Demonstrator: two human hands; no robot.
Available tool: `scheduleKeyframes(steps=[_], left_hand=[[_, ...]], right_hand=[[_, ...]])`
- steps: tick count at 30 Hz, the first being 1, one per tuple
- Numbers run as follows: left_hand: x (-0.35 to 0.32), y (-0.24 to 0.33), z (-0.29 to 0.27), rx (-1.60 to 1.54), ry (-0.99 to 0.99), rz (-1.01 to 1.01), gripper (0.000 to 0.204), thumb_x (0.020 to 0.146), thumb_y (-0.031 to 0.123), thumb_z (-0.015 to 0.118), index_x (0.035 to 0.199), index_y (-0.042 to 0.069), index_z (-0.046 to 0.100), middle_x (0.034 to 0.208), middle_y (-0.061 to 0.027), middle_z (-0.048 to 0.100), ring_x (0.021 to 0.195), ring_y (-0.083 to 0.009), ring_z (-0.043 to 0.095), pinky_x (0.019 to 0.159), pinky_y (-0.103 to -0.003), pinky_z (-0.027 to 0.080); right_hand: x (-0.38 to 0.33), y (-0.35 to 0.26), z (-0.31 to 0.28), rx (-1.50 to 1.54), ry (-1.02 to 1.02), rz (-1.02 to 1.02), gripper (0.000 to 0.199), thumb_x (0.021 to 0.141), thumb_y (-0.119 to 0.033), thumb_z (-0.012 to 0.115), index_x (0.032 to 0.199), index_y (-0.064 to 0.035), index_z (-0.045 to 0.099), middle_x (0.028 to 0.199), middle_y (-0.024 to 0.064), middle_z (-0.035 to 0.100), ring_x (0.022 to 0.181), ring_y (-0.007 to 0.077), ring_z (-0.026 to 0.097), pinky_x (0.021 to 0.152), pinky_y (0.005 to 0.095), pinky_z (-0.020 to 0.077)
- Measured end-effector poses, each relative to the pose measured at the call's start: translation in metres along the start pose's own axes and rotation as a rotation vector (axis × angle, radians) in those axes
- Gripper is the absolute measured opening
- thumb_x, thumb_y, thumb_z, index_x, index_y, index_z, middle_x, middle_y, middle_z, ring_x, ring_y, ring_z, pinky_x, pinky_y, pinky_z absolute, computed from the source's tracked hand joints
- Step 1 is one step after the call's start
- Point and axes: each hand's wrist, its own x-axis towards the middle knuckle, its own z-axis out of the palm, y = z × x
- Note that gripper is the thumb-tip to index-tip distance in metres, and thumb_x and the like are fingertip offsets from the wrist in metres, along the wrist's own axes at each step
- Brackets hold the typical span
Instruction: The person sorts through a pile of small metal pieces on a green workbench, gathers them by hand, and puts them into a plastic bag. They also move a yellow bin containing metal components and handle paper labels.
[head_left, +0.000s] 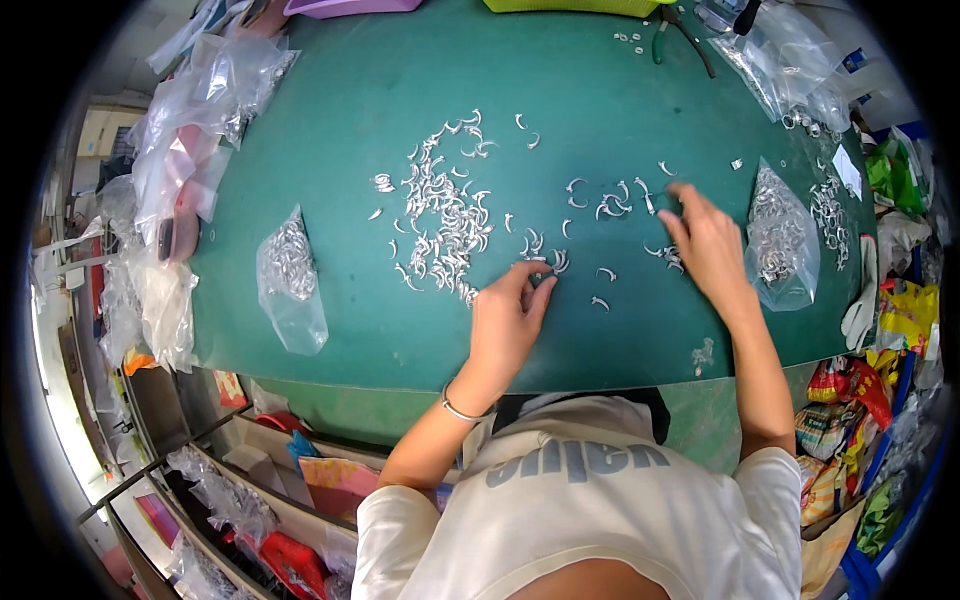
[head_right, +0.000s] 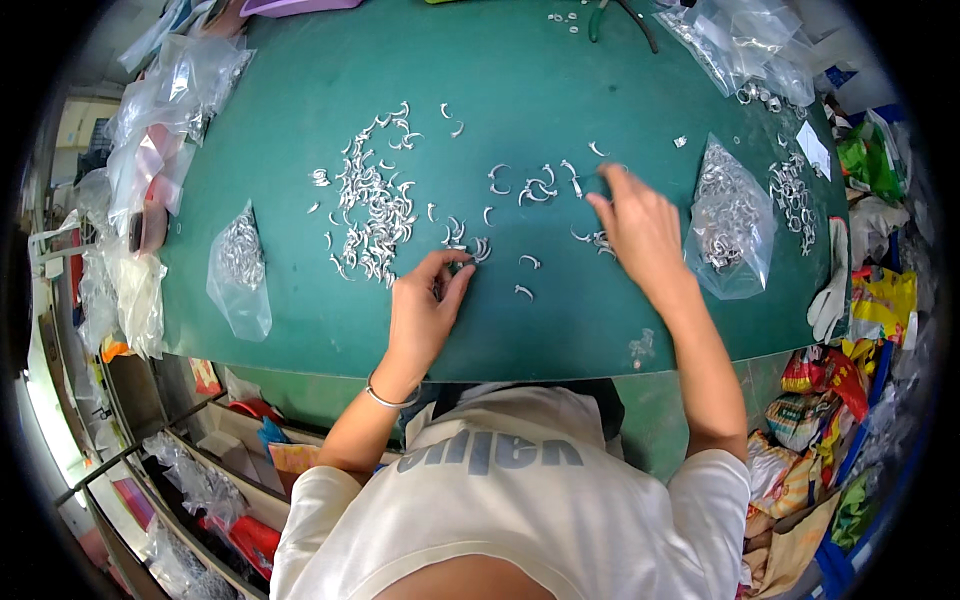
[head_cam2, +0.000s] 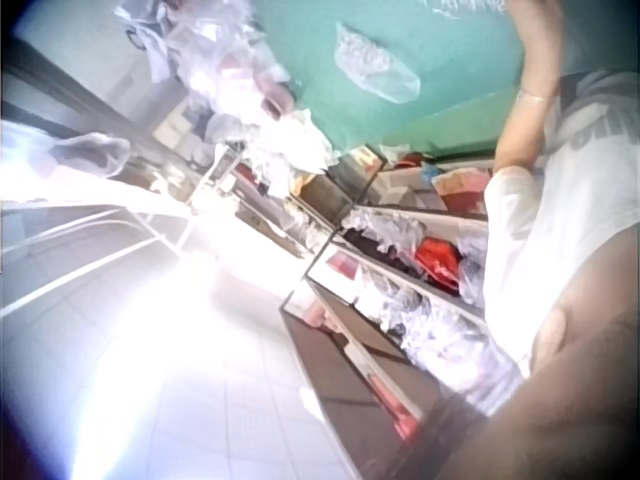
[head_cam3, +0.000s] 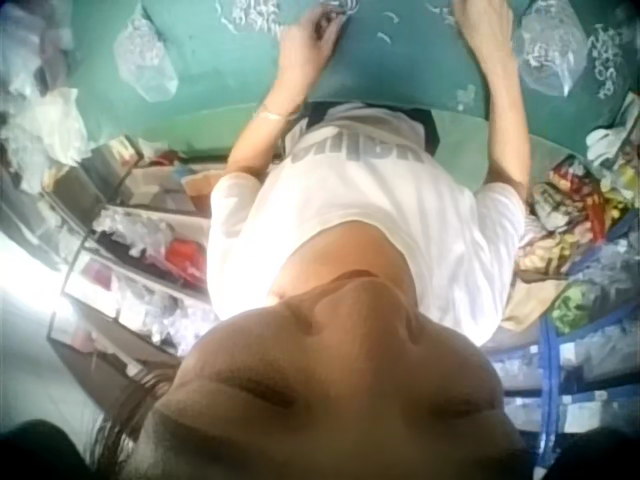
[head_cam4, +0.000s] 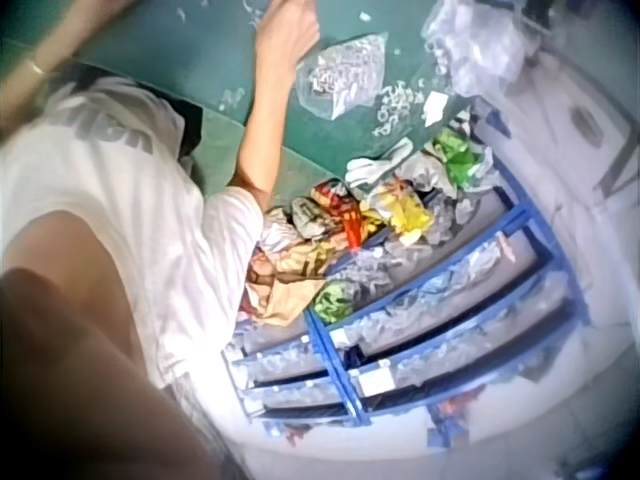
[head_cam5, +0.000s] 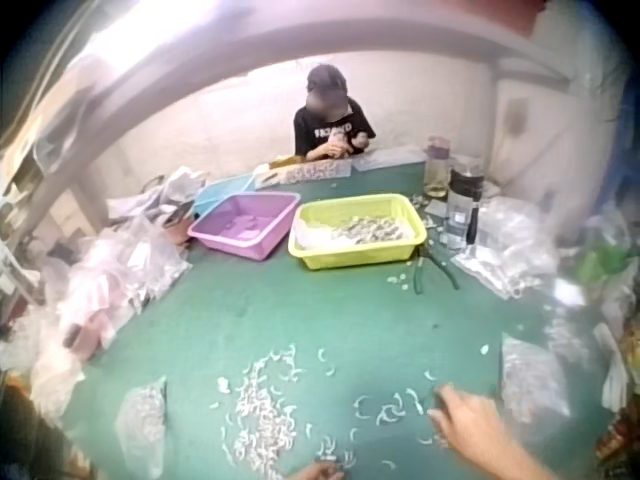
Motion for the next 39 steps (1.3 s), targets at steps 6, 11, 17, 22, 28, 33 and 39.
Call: scheduleKeyframes(steps=[6, 11, 17, 22, 28, 33, 39], left_hand=[[0.002, -0.006, -0.002, 0.226, 0.126, 0.191, 0.015, 0.078, 0.006, 0.07, 0.091, 0.004, 0.065, 0.058, -0.0096, 0.048, 0.046, -0.0196, 0.041, 0.046, -0.031, 0.036], [0.006, 0.008, -0.007, 0.197, 0.014, 0.101, 0.015, 0.078, 0.006, 0.07, 0.092, 0.004, 0.065, 0.063, -0.0106, 0.053, 0.048, -0.0215, 0.047, 0.047, -0.032, 0.039], [-0.002, -0.004, 0.006, 0.179, -0.002, 0.292, 0.017, 0.079, 0.009, 0.07, 0.096, 0.006, 0.065, 0.062, -0.0108, 0.056, 0.048, -0.0242, 0.051, 0.047, -0.034, 0.041], [-0.008, 0.01, 0.002, 0.218, 0.015, 0.106, 0.018, 0.082, 0.012, 0.068, 0.098, 0.006, 0.064, 0.067, -0.0127, 0.06, 0.054, -0.0297, 0.057, 0.05, -0.038, 0.045], [-0.017, 0.005, 0.002, 0.211, 0.038, 0.254, 0.019, 0.082, 0.011, 0.068, 0.1, 0.006, 0.064, 0.059, -0.0112, 0.056, 0.049, -0.027, 0.055, 0.047, -0.036, 0.043], [-0.019, 0.014, -0.004, 0.245, -0.064, 0.056, 0.024, 0.084, 0.012, 0.064, 0.107, 0.006, 0.059, 0.075, -0.0146, 0.062, 0.061, -0.0331, 0.06, 0.052, -0.04, 0.046], [-0.028, -0.001, 0.002, 0.212, 0.04, 0.209, 0.027, 0.082, 0.01, 0.067, 0.108, 0.007, 0.061, 0.056, -0.0098, 0.053, 0.044, -0.025, 0.051, 0.045, -0.035, 0.04]], right_hand=[[-0.025, -0.017, -0.031, 0.155, -0.276, 0.072, 0.026, 0.082, -0.015, 0.066, 0.104, -0.0058, 0.056, 0.083, 0.0158, 0.063, 0.07, 0.0361, 0.06, 0.059, 0.043, 0.0459], [-0.036, -0.014, -0.027, 0.045, -0.24, 0.2, 0.025, 0.081, -0.014, 0.067, 0.102, -0.0066, 0.057, 0.078, 0.0146, 0.063, 0.068, 0.0352, 0.06, 0.058, 0.0426, 0.0456], [-0.051, -0.006, -0.025, 0.004, -0.125, 0.09, 0.019, 0.082, -0.013, 0.066, 0.098, -0.0067, 0.058, 0.077, 0.0155, 0.064, 0.067, 0.0361, 0.06, 0.057, 0.0434, 0.0457], [-0.042, -0.023, -0.026, 0.042, -0.126, 0.277, 0.025, 0.081, -0.013, 0.067, 0.104, -0.0073, 0.059, 0.079, 0.0151, 0.065, 0.069, 0.0337, 0.062, 0.059, 0.0423, 0.0474], [-0.043, -0.022, -0.013, 0.025, -0.102, 0.009, 0.028, 0.079, -0.014, 0.068, 0.104, -0.0072, 0.06, 0.087, 0.0135, 0.066, 0.075, 0.0325, 0.063, 0.063, 0.0403, 0.0495], [-0.041, -0.038, -0.005, 0.152, -0.104, -0.027, 0.024, 0.079, -0.015, 0.068, 0.102, -0.0078, 0.062, 0.089, 0.0129, 0.065, 0.076, 0.0317, 0.063, 0.063, 0.0394, 0.0497], [-0.04, -0.039, 0.014, 0.146, -0.131, -0.127, 0.019, 0.079, -0.011, 0.066, 0.097, -0.0079, 0.061, 0.085, 0.0108, 0.064, 0.075, 0.0308, 0.062, 0.061, 0.0403, 0.0491]])
